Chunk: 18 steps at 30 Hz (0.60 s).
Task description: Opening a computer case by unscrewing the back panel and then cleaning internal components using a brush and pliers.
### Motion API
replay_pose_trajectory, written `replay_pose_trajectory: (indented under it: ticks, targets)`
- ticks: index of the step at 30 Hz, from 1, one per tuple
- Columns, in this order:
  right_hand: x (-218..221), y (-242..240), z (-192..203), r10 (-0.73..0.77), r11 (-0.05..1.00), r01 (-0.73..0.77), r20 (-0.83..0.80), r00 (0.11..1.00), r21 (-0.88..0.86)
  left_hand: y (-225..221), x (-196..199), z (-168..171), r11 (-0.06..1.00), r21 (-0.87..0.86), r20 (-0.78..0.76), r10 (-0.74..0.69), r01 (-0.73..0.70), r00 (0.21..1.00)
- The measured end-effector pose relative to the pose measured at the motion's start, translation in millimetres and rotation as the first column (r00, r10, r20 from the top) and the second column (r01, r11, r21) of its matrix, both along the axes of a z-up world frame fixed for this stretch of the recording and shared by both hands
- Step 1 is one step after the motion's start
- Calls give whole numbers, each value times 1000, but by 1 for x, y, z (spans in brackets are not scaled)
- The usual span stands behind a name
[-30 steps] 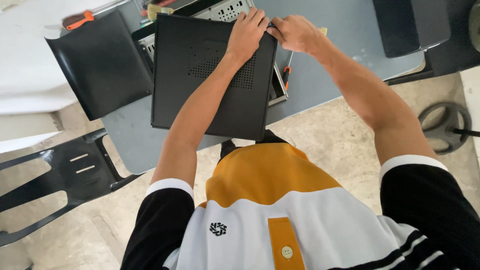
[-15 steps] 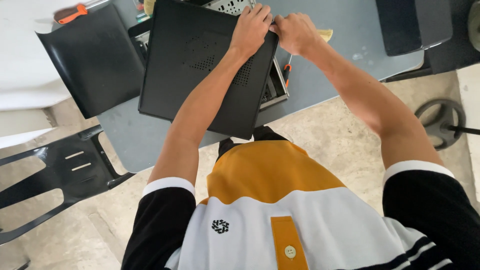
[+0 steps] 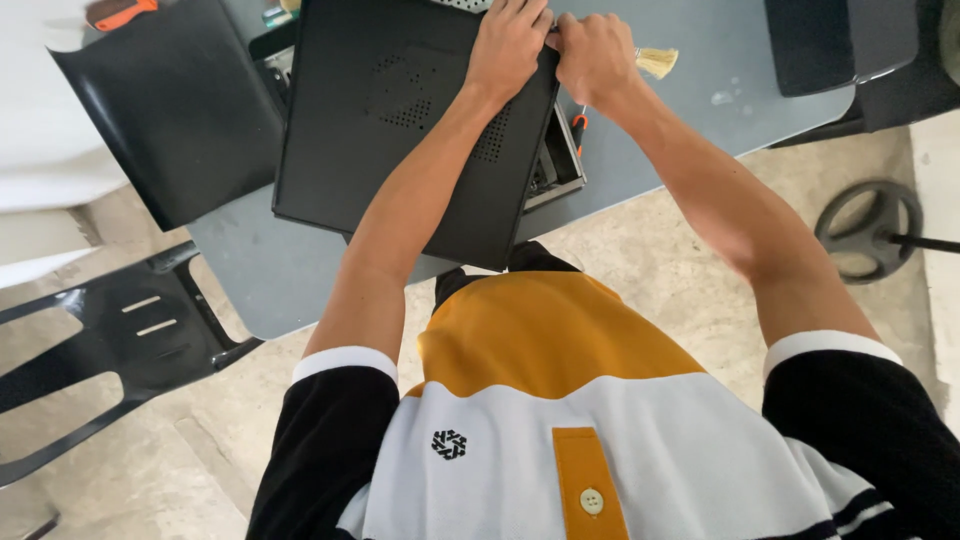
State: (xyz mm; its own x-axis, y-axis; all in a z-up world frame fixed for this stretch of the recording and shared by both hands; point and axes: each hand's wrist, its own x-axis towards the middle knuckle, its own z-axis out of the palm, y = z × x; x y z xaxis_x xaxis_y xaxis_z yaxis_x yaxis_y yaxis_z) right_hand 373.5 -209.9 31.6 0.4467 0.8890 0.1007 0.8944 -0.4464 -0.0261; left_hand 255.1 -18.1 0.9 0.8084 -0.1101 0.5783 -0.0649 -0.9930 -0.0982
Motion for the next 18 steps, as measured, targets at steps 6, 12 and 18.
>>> replay_pose_trajectory:
  ticks: [6, 12, 18]
  targets:
    - [-3, 1, -6, -41, 998, 40, 24, 999, 55, -2, 0, 2, 999, -4, 42, 33, -33, 999]
    - [5, -2, 2, -7, 1000, 6, -96, 995, -11, 1, -5, 8, 1000, 10, 28, -1, 1, 1000]
    - [30, -8, 89, -24, 977, -97, -548, 836, -191, 11, -18, 41, 989, -87, -15, -125, 124, 992]
